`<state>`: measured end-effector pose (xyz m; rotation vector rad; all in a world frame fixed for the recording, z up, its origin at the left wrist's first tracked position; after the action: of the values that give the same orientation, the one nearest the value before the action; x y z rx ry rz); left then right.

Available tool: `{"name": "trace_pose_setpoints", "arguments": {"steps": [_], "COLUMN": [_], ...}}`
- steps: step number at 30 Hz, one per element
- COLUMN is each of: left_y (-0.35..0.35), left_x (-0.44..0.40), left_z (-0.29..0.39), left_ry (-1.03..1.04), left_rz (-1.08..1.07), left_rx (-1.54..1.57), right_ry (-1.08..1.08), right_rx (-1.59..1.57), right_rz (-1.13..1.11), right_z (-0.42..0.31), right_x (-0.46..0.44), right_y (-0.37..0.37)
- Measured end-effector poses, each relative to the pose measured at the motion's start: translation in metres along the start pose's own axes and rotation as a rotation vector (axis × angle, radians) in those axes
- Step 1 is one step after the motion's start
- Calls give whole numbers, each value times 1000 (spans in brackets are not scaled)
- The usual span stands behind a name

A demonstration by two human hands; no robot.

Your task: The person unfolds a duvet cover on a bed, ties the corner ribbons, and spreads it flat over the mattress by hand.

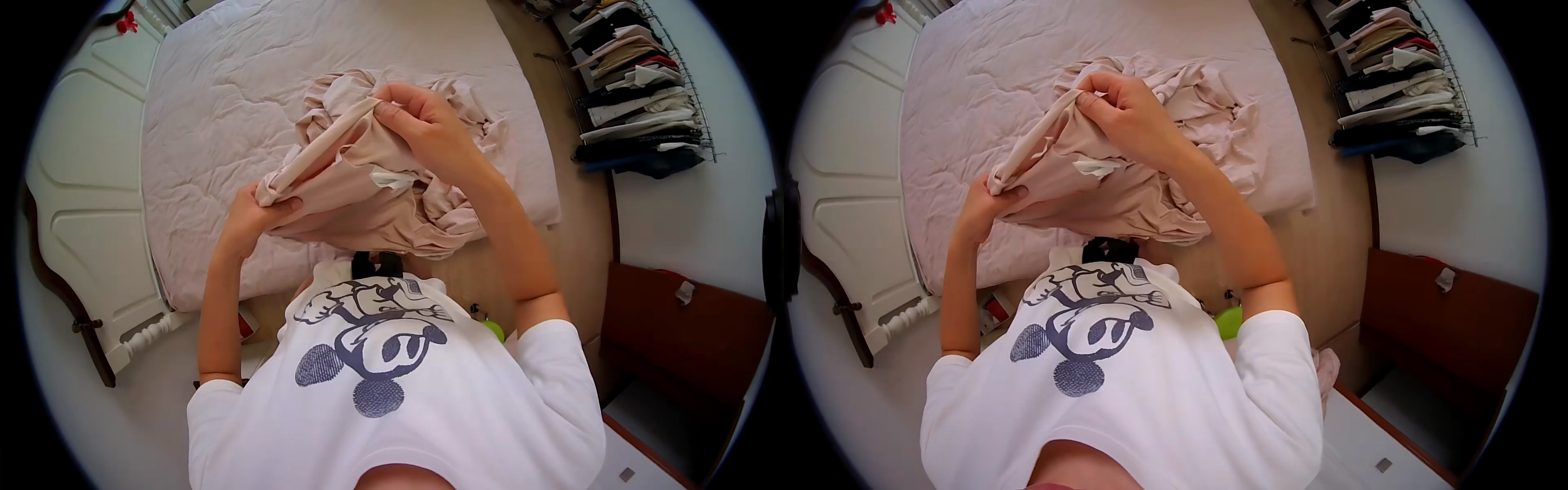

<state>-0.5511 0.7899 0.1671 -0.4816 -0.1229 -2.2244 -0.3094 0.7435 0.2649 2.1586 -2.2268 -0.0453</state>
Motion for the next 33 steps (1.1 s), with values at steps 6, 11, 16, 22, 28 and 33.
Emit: {"name": "trace_pose_setpoints", "arguments": {"steps": [6,11,16,22,28,33], "left_y": [4,35,65,92,87,89], "left_x": [14,1,-19,-15,-25,-31], "left_z": [70,58,26,45,29,6], "left_ry": [693,526,281,690,189,-8], "left_rz": [639,104,53,54,-307,-218], "left_rx": [-443,-26,-22,-131,180,424], "right_ry": [100,112,108,192,50,-7], "right_rx": [-220,-298,-369,-409,147,466], "right_rz": [37,12,20,77,443,562], "right_z": [0,11,26,40,64,45], "right_x": [10,19,33,50,44,71], "right_y": [17,18,17,12,-41,-22]}}
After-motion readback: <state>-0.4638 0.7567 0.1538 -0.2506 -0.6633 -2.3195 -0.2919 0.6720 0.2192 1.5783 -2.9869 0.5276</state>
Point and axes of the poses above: each hand's wrist, its own x-axis away from the middle knuckle, its own y-axis out of the palm, z = x × y, the point moved 6 cm from there along -x, towards the middle knuckle, and after that the axes turned 1 degree about z, right-handed, at the moved point
